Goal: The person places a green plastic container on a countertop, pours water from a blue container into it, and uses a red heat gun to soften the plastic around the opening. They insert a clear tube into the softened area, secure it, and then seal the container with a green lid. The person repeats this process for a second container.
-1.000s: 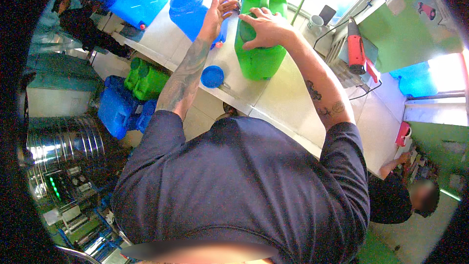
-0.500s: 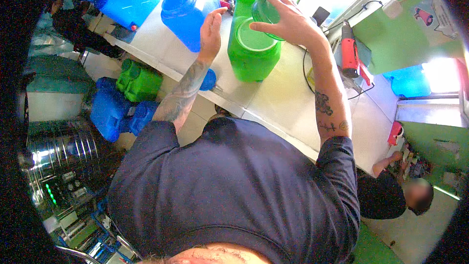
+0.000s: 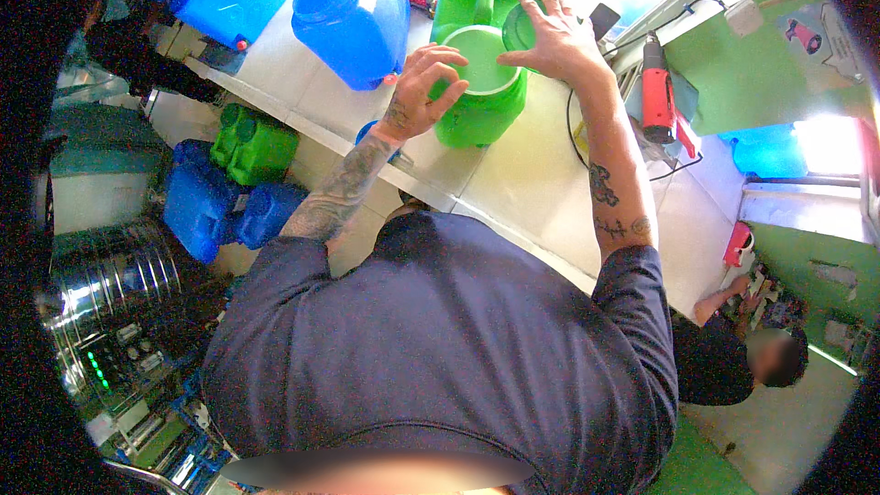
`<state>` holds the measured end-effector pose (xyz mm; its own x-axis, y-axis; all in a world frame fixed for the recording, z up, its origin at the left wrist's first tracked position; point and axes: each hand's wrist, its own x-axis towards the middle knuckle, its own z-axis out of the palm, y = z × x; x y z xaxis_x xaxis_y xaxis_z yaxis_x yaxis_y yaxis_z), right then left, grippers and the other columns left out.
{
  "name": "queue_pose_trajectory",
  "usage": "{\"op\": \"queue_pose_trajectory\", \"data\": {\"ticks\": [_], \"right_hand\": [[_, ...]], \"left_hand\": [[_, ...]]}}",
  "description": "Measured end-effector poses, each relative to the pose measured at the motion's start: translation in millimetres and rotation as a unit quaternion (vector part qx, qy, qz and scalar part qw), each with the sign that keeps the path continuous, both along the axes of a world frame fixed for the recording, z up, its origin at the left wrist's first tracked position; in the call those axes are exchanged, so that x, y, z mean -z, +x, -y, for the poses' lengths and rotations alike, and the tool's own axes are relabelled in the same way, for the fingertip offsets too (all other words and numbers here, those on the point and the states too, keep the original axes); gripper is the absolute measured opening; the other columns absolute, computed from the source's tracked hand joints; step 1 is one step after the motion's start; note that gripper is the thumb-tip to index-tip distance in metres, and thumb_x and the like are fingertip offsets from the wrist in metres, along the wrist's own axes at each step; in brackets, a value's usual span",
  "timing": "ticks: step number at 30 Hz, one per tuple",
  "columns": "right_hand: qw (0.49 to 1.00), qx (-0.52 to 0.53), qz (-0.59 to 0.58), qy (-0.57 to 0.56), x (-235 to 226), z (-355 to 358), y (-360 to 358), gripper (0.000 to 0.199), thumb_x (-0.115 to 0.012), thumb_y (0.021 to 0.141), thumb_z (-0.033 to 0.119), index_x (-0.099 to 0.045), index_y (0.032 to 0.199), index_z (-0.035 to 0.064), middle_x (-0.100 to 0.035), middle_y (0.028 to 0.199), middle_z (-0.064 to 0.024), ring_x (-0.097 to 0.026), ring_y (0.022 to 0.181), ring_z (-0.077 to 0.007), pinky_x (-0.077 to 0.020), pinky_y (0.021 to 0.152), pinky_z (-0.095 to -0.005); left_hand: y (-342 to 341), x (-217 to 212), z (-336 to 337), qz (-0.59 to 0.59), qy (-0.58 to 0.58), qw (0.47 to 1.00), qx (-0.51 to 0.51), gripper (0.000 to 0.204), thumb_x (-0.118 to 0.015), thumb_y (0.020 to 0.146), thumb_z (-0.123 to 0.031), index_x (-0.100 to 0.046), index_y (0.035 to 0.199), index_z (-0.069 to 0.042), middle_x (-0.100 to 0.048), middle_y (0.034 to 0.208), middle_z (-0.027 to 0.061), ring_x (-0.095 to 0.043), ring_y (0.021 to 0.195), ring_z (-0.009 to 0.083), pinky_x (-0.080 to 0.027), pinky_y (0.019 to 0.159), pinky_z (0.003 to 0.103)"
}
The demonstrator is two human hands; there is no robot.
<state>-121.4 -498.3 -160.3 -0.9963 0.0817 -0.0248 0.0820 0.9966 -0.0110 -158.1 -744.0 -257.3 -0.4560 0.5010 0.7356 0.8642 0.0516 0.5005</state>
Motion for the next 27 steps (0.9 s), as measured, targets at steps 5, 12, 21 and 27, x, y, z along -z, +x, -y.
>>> {"op": "queue_pose_trajectory", "data": {"ticks": [5,12,21,27], "right_hand": [[0.999,0.011,0.021,0.025,-4.9,8.1,1.1,0.115,-0.076,0.068,0.068,-0.025,0.159,0.0187,-0.024,0.163,-0.0174,-0.026,0.148,-0.0409,-0.0308,0.115,-0.0593],[0.997,0.015,0.033,0.064,-8.6,20.9,0.4,0.11,-0.078,0.072,0.061,-0.025,0.159,0.0178,-0.024,0.163,-0.0165,-0.024,0.149,-0.0427,-0.027,0.113,-0.0692],[0.999,-0.021,0.025,0.024,-1.7,14.2,-3.3,0.106,-0.078,0.073,0.062,-0.031,0.156,0.0163,-0.03,0.16,-0.0192,-0.031,0.146,-0.0424,-0.0314,0.116,-0.0577],[0.968,-0.207,-0.104,-0.1,20.6,65.8,14.6,0.097,-0.073,0.075,0.068,-0.042,0.151,0.0169,-0.038,0.154,-0.0199,-0.033,0.144,-0.0399,-0.0286,0.115,-0.0552]], "left_hand": [[1.5,-4.9,-4.2,-0.008,-0.002,1.0,0.012,0.015,-0.068,0.092,-0.02,-0.058,0.088,-0.01,-0.068,0.112,0.008,-0.06,0.117,0.029,-0.038,0.108,0.05],[9.4,4.8,-24.5,-0.077,-0.013,0.994,-0.078,0.018,-0.066,0.093,-0.029,-0.071,0.096,-0.012,-0.069,0.104,0.0032,-0.061,0.104,0.0234,-0.035,0.106,0.047],[3.8,14.2,-25.9,-0.015,0.047,0.998,-0.045,0.029,-0.054,0.102,-0.031,-0.073,0.101,-0.009,-0.068,0.105,0.0062,-0.06,0.105,0.0248,-0.038,0.101,0.043],[-53.6,56.9,-16.8,0.303,0.284,0.901,-0.129,0.033,-0.045,0.107,-0.027,-0.064,0.119,-0.003,-0.067,0.116,0.0094,-0.058,0.115,0.0218,-0.042,0.103,0.035]]}}
